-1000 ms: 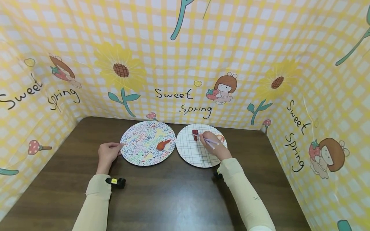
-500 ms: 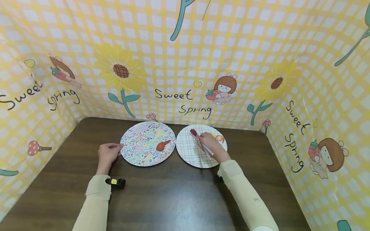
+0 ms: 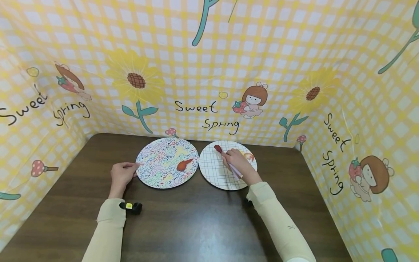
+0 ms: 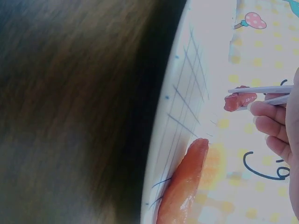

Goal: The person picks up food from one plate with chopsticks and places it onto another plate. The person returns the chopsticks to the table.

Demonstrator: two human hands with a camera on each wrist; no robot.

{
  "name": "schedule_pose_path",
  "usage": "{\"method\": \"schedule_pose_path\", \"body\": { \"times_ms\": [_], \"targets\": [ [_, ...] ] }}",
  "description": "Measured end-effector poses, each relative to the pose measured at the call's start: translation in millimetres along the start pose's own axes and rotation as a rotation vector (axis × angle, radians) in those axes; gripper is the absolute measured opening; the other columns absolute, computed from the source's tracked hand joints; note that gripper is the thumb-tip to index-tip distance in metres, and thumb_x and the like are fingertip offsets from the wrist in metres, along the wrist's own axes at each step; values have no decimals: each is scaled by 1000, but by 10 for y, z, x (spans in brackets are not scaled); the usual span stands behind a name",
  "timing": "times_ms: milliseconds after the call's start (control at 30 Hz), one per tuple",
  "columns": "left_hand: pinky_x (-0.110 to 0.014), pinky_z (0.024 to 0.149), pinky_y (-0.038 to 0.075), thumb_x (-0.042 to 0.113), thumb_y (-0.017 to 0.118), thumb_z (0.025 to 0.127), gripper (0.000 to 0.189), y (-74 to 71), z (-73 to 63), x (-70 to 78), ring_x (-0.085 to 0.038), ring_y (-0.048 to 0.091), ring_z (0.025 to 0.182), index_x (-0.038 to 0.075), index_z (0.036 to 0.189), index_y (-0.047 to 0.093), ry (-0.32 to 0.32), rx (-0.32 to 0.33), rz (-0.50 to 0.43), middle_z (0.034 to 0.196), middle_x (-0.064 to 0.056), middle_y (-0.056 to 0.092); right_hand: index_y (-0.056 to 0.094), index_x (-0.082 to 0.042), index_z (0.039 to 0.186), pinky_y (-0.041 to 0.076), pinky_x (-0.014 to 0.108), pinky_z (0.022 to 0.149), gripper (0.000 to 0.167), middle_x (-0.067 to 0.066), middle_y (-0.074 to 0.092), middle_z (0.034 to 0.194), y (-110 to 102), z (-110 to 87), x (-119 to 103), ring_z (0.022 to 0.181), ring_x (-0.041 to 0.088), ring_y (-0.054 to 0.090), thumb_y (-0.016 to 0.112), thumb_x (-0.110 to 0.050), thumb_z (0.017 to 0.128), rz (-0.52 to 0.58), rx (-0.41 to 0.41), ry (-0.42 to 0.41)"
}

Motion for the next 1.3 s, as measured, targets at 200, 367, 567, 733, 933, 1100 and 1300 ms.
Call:
{"method": "schedule_pose_path", "body": {
  "times_ms": [200, 367, 567, 733, 933, 1100, 1300],
  "targets": [
    [-18, 55, 53, 27, 71, 96, 37, -1, -2, -7, -4, 67, 59, -8, 109, 74, -7, -4, 0, 106, -27, 73, 74, 5, 106, 53, 45, 77, 21, 14, 70, 88, -31, 13, -28, 81, 32, 63, 57, -3, 97, 14, 25, -25],
    [-18, 55, 52, 27, 72, 96, 38, 2, -2, -7, -3, 67, 59, -8, 109, 74, -2, -2, -1, 106, -27, 73, 74, 4, 104, 53, 45, 77, 20, 14, 70, 88, -45, 20, -56, 81, 32, 62, 56, -4, 98, 20, 20, -28],
    [-18, 54, 52, 26, 72, 95, 37, 7, -10, -9, -3, 67, 58, -8, 109, 74, 2, -3, -3, 103, -26, 74, 73, 4, 103, 52, 45, 75, 19, 14, 69, 86, -63, 40, -108, 77, 31, 61, 56, -2, 97, 40, 37, -36],
    [-18, 55, 53, 24, 71, 96, 35, 6, -11, -5, -3, 67, 59, -8, 109, 74, 6, -7, -14, 99, -23, 76, 74, 6, 106, 52, 46, 76, 20, 16, 69, 88, -48, 57, -135, 80, 32, 62, 58, -2, 96, 35, 56, -34],
    [-18, 56, 53, 25, 71, 96, 35, 7, -4, -5, -2, 67, 60, -7, 110, 74, 3, -12, -16, 98, -22, 76, 73, 7, 110, 52, 46, 79, 23, 16, 71, 91, -51, 92, -164, 82, 32, 63, 57, -3, 97, 47, 58, -42],
    [-18, 57, 54, 26, 72, 96, 37, 5, 14, -2, -2, 68, 62, -7, 111, 74, -5, -21, -32, 100, -23, 76, 72, 5, 115, 52, 44, 86, 27, 15, 72, 96, -25, 134, -153, 89, 31, 64, 54, -6, 100, 43, 0, -37],
    [-17, 57, 54, 26, 72, 96, 35, -1, 4, -9, -2, 67, 62, -7, 110, 74, -10, -14, -33, 100, -23, 76, 72, 4, 118, 52, 43, 86, 28, 13, 71, 97, 37, 176, -168, 90, 29, 64, 53, -7, 101, 57, -20, -41]
  ]
}}
Point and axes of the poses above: each hand's wrist, its own z-axis towards the middle knuckle, its own y-axis out of the palm, x = y × z, the point moved 1 cm from there along z, towards the middle knuckle
